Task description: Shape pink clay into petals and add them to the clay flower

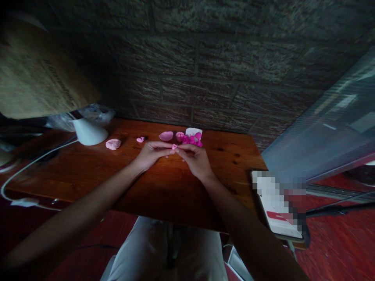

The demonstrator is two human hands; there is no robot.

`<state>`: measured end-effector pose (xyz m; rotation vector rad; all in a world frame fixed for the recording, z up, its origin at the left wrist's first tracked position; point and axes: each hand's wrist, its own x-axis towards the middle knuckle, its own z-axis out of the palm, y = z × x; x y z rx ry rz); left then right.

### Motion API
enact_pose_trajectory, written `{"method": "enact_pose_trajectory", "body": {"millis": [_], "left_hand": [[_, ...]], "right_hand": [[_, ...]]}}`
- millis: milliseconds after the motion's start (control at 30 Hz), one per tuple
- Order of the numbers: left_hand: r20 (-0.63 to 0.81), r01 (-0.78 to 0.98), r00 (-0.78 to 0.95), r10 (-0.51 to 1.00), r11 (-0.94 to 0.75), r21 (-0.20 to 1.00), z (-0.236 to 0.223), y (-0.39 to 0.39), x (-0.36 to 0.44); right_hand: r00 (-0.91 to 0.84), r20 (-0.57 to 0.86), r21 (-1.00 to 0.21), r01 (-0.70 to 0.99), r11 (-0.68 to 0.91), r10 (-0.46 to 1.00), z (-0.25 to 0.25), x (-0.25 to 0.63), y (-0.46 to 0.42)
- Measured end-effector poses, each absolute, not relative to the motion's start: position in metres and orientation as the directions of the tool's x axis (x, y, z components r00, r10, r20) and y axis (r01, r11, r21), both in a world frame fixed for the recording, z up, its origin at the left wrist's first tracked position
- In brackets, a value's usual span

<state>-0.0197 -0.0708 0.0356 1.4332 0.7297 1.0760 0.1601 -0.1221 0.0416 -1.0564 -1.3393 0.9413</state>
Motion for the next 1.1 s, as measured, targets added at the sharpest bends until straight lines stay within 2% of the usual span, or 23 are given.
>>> {"method": "enact_pose_trajectory", "body": {"millis": [467, 1100], "left_hand": [[0.248, -0.147, 0.443, 0.862, -0.203, 0.968, 0.0370, -0.0709, -0.0215], [0.259, -0.199, 0.467, 0.845, -0.185, 0.962, 0.0330, -0.0686, -0.0215]], "right_hand": [[0.073, 0.278, -0.960, 0.045, 0.275, 0.958, 0.0409, 0.1602, -0.1214], [0.023, 0.235, -0.971, -0.039, 0.236, 0.972, 0.0419, 0.1621, -0.1223]]}}
